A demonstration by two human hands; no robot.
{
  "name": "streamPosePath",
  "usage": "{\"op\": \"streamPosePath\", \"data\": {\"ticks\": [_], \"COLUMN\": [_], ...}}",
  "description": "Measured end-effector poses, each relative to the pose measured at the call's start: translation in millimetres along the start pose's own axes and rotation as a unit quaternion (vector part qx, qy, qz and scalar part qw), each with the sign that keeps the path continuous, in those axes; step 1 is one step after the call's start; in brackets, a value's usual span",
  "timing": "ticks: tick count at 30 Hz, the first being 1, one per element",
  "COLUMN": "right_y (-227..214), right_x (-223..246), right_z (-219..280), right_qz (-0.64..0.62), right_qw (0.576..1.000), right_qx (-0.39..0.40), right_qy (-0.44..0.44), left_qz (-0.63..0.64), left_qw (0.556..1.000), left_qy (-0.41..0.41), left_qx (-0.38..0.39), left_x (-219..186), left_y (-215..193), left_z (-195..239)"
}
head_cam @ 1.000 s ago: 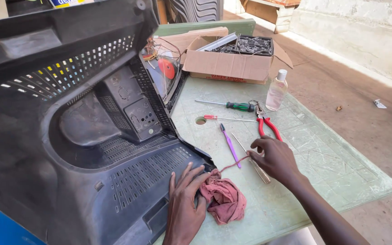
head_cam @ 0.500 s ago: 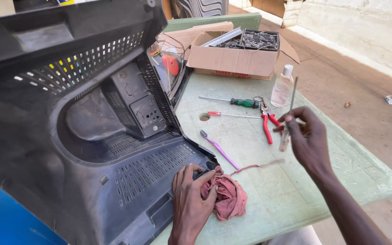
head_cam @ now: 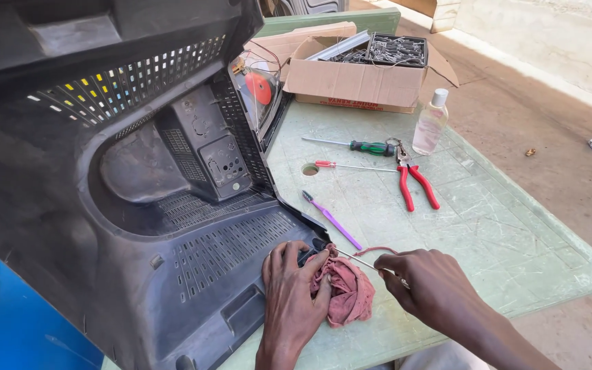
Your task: Cleaning the back casing of a television using a cleaning solution, a cloth, and a toothbrush.
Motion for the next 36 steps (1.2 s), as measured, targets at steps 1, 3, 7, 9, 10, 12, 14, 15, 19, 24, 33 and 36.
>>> {"op": "streamPosePath", "data": {"ticks": [1,3,7,9,10,12,14,15,19,24,33,36], "right_y": [2,6,19,21,23,26,27,28,29,35,19,13], "right_x": [2,3,3,2,4,7,9,12,9,5,-1,0], "right_z": [-3,-7,-10,-12,-14,-16,-19,-21,-15,-16,-3,3], "right_qz": [0.015,0.031,0.062,0.067,0.064,0.061,0.054,0.054,0.034,0.071,0.031,0.029], "right_qw": [1.0,0.999,0.996,0.996,0.997,0.997,0.998,0.998,0.999,0.996,0.999,0.998], "right_qx": [0.014,0.03,0.047,0.041,0.04,0.041,0.027,0.027,-0.002,0.045,0.017,0.021], "right_qy": [0.008,0.015,0.032,0.033,0.032,0.03,0.023,0.022,0.006,0.033,0.033,0.05], "left_qz": [0.001,0.004,0.006,0.006,0.007,0.008,0.012,0.012,0.013,-0.003,0.001,-0.016], "left_qw": [1.0,1.0,1.0,1.0,1.0,1.0,0.998,0.998,0.998,0.998,0.998,0.998], "left_qy": [-0.001,-0.003,0.001,0.001,0.01,0.017,0.047,0.047,0.047,0.043,0.057,0.047], "left_qx": [0.003,0.006,0.002,0.0,-0.006,-0.011,-0.035,-0.036,-0.03,-0.045,-0.042,-0.039], "left_x": [0,0,1,2,4,8,11,11,11,12,6,3], "left_y": [0,0,-1,-1,-1,1,5,4,7,3,6,4], "left_z": [0,0,1,0,1,2,2,1,3,3,3,1]}}
Point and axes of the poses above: each hand's wrist, its own z-axis away from the middle knuckle, its own y-axis out of the palm, x = y × z, the point moved 2 cm from there along -z, towards the middle knuckle, and after that the axes turned 4 degrees about -y, right-handed, at the moved point
